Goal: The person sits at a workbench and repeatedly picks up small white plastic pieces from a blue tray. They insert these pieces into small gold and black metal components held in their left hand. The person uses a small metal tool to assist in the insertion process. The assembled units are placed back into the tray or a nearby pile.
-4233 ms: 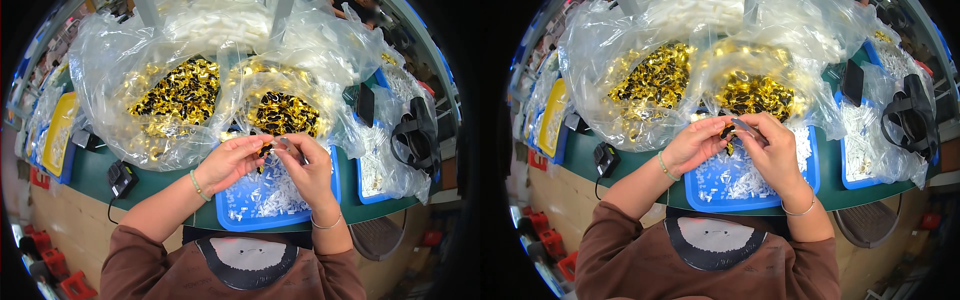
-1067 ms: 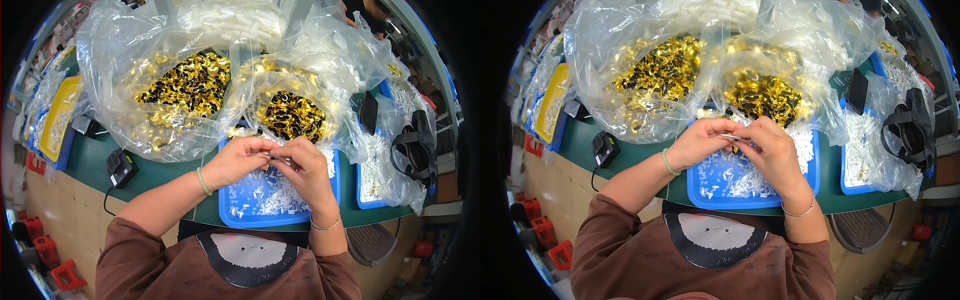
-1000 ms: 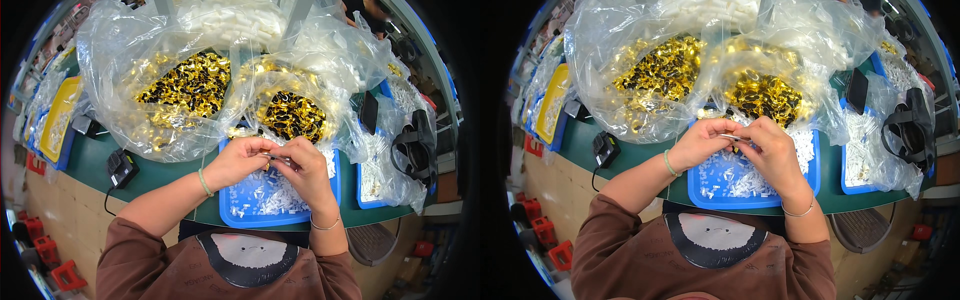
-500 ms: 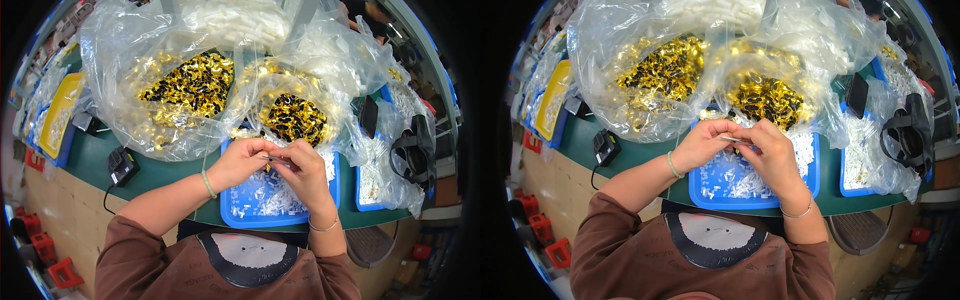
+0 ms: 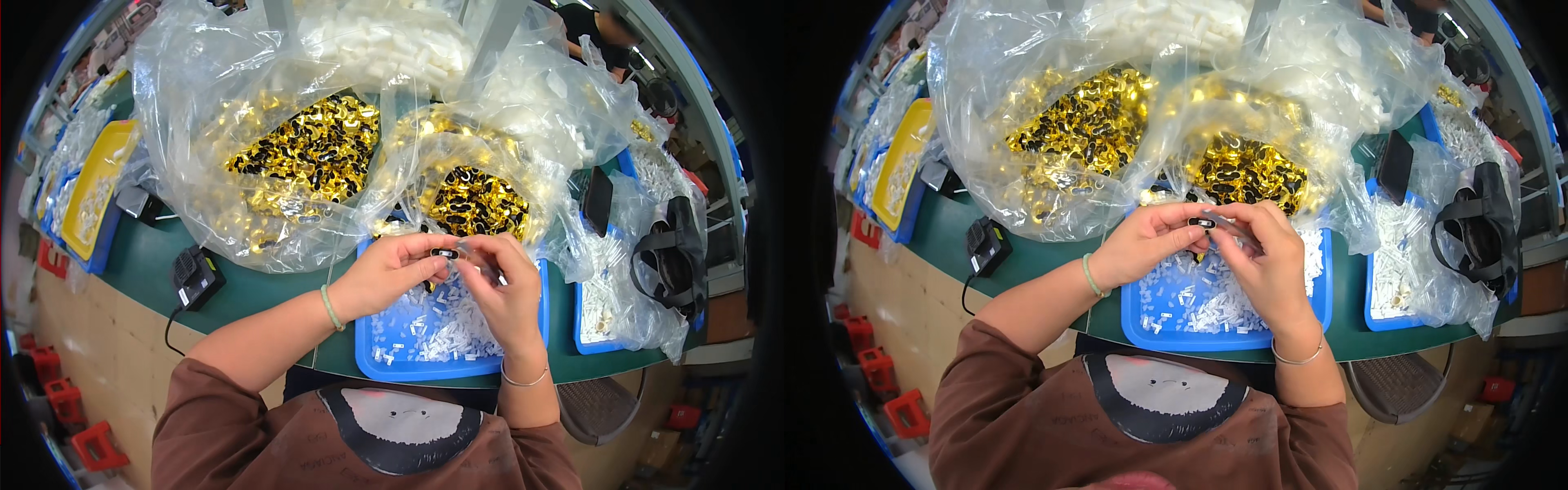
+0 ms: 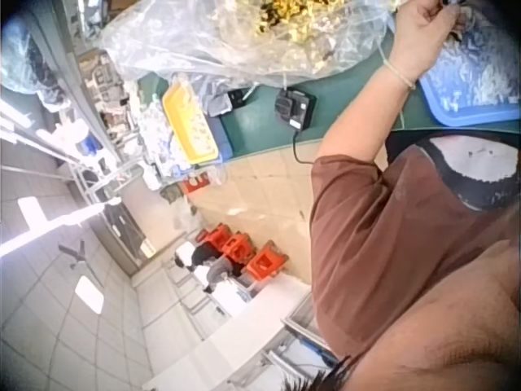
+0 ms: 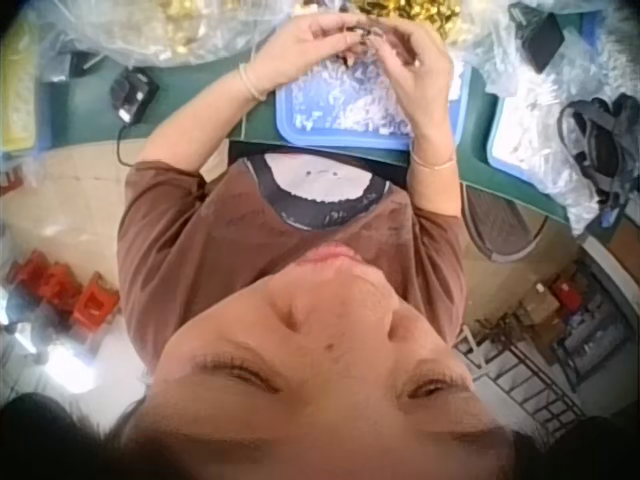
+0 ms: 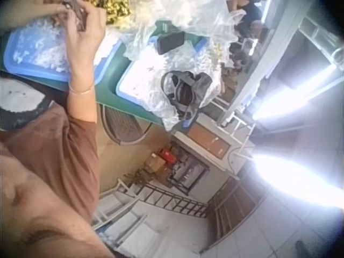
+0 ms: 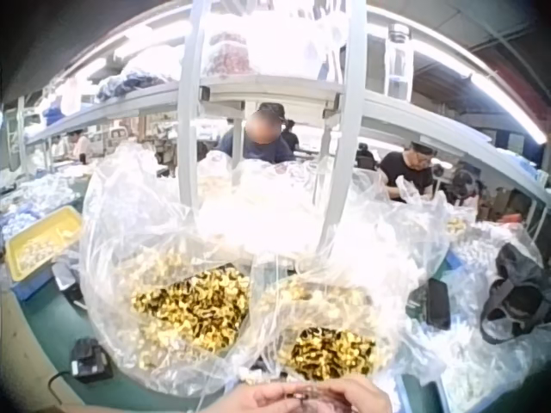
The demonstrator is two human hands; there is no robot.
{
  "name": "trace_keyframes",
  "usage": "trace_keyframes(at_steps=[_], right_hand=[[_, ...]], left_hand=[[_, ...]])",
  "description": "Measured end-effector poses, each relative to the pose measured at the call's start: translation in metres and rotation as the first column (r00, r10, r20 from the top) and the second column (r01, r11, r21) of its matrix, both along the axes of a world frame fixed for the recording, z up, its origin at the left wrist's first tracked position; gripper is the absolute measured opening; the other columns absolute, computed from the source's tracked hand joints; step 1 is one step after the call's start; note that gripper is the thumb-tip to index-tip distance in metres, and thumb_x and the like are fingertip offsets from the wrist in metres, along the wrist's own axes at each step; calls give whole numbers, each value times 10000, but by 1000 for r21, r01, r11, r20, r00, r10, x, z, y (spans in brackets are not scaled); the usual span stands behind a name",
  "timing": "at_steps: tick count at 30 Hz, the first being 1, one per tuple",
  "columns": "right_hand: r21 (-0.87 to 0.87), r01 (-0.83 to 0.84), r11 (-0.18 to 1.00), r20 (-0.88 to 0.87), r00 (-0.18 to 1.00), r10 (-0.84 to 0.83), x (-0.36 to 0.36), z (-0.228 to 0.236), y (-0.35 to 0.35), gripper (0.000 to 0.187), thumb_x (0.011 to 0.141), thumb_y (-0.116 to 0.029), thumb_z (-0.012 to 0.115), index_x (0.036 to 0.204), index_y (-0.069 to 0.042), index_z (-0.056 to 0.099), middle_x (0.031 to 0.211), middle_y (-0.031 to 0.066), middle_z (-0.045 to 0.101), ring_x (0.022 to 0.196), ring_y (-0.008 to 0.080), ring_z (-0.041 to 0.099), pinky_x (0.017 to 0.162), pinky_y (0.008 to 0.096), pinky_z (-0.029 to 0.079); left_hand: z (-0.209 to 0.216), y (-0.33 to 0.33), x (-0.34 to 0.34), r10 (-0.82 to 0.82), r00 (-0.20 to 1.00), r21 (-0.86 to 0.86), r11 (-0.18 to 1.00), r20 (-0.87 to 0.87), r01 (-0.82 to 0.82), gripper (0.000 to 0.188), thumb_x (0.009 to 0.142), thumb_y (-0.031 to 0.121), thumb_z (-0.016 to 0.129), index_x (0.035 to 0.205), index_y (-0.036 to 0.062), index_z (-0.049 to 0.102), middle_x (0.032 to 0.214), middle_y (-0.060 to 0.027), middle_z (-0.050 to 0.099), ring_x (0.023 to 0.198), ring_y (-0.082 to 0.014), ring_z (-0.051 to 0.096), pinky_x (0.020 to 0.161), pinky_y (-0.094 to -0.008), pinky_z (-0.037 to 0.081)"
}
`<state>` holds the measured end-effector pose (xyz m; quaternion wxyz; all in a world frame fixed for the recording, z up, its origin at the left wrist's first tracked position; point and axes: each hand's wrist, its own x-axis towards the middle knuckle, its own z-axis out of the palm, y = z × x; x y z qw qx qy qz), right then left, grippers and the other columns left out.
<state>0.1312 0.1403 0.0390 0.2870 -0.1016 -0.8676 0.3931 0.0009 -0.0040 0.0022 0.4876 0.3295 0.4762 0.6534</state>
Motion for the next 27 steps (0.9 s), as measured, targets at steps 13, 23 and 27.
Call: trace_keyframes(at_steps=[13, 23, 27], right_hand=[[-530, -119, 840, -362, 927, -97, 8, 9, 9, 179, 1023, -137, 411, 931, -8, 495, 897, 95, 526, 666, 119, 518, 636, 263, 489], [-457, -187, 870, -205, 974, 102, 8, 3, 2, 141, 955, -21, 547, 1054, 64, 602, 1021, 120, 645, 901, 163, 650, 813, 269, 528], [-401, -149, 904, -181, 980, 81, 7, 4, 1, 137, 948, -18, 557, 1048, 58, 612, 1009, 120, 653, 881, 160, 653, 786, 266, 531]], left_hand=[[4, -1, 6, 194, 848, -19, 972, -493, -233, 278, 923, 92, 627, 1196, 38, 637, 1038, -21, 680, 842, -59, 614, 765, -230, 502], [0, 0, 3, 231, 938, -37, 968, -257, -248, 288, 921, 85, 630, 1203, 27, 632, 972, -6, 676, 838, -45, 603, 741, -207, 492], [-1, 1, 2, 232, 931, -50, 965, -282, -256, 278, 919, 76, 631, 1192, 27, 640, 991, -6, 679, 856, -48, 607, 761, -211, 497]])
